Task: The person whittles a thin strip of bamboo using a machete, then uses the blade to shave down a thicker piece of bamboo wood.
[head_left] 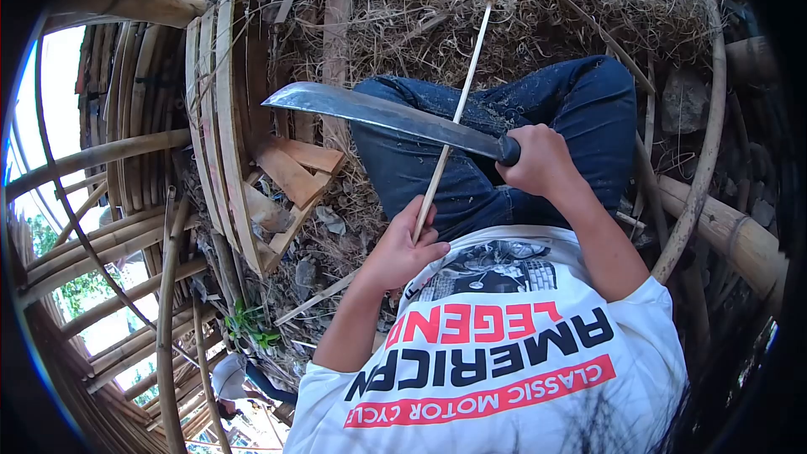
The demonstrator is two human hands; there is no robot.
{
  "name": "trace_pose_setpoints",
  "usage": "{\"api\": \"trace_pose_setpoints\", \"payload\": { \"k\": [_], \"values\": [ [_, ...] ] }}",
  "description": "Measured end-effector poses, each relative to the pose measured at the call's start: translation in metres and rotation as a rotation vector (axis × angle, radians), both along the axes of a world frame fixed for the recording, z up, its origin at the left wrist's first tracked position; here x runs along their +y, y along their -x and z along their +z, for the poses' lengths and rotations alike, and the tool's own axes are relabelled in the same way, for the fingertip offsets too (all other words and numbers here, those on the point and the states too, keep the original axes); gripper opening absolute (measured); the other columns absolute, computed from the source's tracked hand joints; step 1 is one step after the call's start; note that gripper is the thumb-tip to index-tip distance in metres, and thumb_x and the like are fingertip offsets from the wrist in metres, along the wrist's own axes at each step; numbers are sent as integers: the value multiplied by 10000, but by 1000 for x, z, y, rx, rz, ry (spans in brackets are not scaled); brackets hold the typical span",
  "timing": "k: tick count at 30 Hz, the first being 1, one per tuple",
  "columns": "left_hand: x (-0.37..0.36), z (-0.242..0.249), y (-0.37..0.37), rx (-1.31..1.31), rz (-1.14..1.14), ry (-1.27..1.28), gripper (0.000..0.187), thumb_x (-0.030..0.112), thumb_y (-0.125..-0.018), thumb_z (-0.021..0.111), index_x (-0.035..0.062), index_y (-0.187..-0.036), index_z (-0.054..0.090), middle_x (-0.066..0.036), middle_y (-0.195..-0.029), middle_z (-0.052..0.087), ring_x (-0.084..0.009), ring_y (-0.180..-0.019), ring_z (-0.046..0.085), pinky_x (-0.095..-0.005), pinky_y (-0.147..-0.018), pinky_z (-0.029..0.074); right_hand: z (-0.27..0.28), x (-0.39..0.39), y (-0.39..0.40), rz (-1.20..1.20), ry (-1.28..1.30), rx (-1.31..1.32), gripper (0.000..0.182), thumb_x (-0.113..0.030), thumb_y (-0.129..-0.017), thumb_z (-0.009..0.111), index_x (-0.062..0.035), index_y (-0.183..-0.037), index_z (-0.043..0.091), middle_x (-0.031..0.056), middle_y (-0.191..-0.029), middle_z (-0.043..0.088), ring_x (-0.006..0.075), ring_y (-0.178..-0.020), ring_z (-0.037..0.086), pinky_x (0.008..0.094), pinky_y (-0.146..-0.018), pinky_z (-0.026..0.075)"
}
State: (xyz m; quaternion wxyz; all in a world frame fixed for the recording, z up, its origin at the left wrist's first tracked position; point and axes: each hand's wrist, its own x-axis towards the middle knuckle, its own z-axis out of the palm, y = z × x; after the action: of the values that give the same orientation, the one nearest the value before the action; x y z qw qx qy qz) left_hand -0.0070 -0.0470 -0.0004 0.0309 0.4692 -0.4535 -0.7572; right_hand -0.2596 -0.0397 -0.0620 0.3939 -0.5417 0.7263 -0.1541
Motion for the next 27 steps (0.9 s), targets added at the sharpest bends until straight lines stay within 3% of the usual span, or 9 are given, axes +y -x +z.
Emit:
{"api": "trace_pose_setpoints", "payload": {
  "k": [3,5,7,12,15,17,18,25,27],
  "values": [
    [2,0,-5,21,25,-36,348,-48,-828,638,112,-974,365,84,-619,300,-10,-523,314,-198,-474,252,-4,1,3,12,61,37,211,-257,-675,688,-60,-742,719,194,-768,690,382,-774,679,445,-758,552],
    [3,10,-9,72,92,-127,330,-33,-851,625,120,-985,365,80,-614,327,-12,-495,317,-198,-447,234,-8,-4,17,-123,-37,82,233,-259,-687,688,-46,-775,722,207,-790,691,385,-806,678,453,-773,546],
    [8,15,-10,34,91,-124,315,-12,-862,625,120,-983,366,80,-609,334,-13,-486,316,-197,-440,227,-22,-14,41,-235,-52,-50,236,-225,-709,677,-14,-810,713,236,-800,680,400,-838,672,456,-788,539],
    [7,14,-10,79,160,-289,252,39,-896,604,114,-987,381,81,-617,362,-15,-477,329,-201,-426,219,9,-25,24,-107,10,-9,246,-222,-715,661,-3,-819,704,245,-791,673,404,-823,671,460,-790,541],
    [11,8,-4,-110,56,-71,198,49,-905,589,96,-983,413,62,-675,387,-28,-554,374,-209,-469,272,12,-14,5,83,-8,62,259,-252,-704,661,-17,-800,712,232,-803,683,401,-819,674,459,-805,545],
    [18,2,-9,-171,-73,281,173,36,-896,589,80,-974,441,40,-741,398,-46,-652,389,-222,-545,319,7,-19,13,50,-10,69,255,-250,-702,662,-21,-800,715,231,-806,684,400,-818,674,459,-805,546],
    [20,5,-8,-201,-89,317,170,27,-885,593,72,-962,448,25,-771,394,-57,-708,381,-229,-599,331,3,-21,18,28,-18,75,251,-247,-700,663,-24,-800,718,229,-810,685,399,-817,675,460,-804,547],
    [12,5,2,-181,-106,271,191,-3,-874,571,75,-975,429,33,-728,407,-44,-647,391,-220,-555,317,-2,-29,23,-131,-52,-27,273,-247,-699,675,0,-809,710,236,-805,683,403,-841,671,456,-813,540],
    [10,16,3,-155,-18,19,208,-11,-876,553,81,-998,412,48,-676,411,-27,-566,372,-212,-494,280,-2,-26,18,-67,0,-38,272,-247,-694,678,-3,-810,710,232,-803,684,401,-848,672,455,-806,541]
  ]
}}
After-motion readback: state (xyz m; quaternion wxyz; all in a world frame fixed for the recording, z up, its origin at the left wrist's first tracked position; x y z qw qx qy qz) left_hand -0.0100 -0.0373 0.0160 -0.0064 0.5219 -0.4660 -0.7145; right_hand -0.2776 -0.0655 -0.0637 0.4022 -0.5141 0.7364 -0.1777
